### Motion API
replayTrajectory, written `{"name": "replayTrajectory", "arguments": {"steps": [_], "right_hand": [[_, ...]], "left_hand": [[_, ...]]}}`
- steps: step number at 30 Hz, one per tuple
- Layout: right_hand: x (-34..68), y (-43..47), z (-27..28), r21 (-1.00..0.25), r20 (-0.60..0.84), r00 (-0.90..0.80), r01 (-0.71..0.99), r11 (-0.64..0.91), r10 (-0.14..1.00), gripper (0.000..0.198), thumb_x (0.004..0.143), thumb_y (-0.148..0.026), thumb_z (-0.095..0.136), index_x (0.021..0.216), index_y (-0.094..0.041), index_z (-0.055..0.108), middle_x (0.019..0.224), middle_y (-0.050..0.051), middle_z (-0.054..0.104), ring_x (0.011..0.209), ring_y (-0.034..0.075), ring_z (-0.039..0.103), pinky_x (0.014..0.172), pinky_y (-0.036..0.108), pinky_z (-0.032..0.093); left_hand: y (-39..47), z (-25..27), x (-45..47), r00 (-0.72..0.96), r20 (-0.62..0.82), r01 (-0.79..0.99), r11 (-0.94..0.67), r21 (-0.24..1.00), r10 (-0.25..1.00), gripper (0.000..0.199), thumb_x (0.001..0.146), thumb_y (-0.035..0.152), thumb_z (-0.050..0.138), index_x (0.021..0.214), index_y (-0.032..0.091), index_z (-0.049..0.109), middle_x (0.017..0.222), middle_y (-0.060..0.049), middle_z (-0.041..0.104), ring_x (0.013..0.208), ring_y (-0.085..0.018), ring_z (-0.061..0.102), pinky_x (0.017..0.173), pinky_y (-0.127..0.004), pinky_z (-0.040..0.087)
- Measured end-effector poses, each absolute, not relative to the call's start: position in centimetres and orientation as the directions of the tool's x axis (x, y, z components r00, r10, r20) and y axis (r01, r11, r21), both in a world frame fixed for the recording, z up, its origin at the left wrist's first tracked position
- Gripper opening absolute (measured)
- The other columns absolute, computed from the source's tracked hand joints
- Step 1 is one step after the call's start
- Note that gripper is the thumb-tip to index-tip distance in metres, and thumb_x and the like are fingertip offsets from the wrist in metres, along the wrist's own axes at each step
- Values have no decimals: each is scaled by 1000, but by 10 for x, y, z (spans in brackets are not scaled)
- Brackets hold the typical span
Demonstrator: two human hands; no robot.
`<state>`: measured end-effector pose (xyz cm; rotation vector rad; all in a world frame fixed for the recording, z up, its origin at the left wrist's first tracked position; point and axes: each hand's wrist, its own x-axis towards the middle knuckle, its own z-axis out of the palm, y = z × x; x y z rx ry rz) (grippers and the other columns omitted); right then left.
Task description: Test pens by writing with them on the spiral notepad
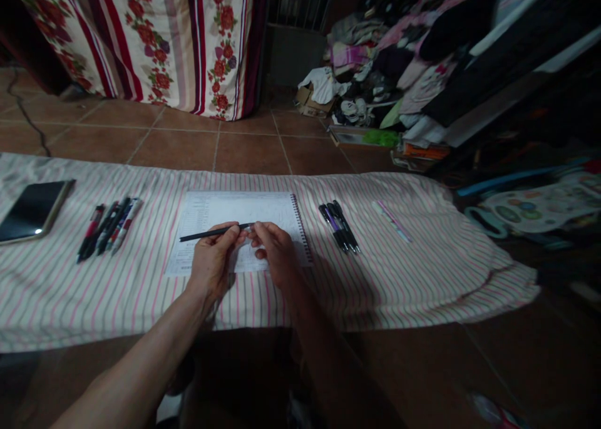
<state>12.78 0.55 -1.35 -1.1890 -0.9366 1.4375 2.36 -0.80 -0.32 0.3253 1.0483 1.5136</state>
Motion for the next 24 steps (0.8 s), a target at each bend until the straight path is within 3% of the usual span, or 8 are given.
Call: {"name": "replayTrajectory", "arguments": {"steps": [7, 16, 24], "right_hand": [[128, 6, -14, -960, -179, -8, -218, -177, 984, 25, 70, -41, 62, 67, -16, 59, 59, -1, 55, 49, 6, 43, 42, 19, 29], [131, 6, -13, -915, -220, -68, -331, -230, 973, 26, 69, -34, 62, 91, -20, 63, 79, 1, 65, 64, 8, 54, 48, 17, 35], [131, 8, -15, -927, -226, 5, -309, -213, 974, 24, 68, -36, 65, 81, -17, 64, 75, 2, 64, 62, 8, 53, 50, 19, 36]], "left_hand": [[-10, -4, 24, -233, -338, -617, 131, 776, 912, 23, 58, 11, 75, 79, 9, 65, 65, -5, 69, 62, -11, 65, 66, -18, 52], [-10, -3, 23, -238, -343, -636, 121, 762, 909, 17, 62, 8, 71, 78, 9, 64, 65, -5, 69, 60, -11, 65, 63, -20, 53], [-9, -2, 23, -252, -365, -644, 127, 754, 896, 14, 64, 5, 68, 77, 9, 65, 64, -4, 67, 59, -10, 64, 62, -18, 53]]}}
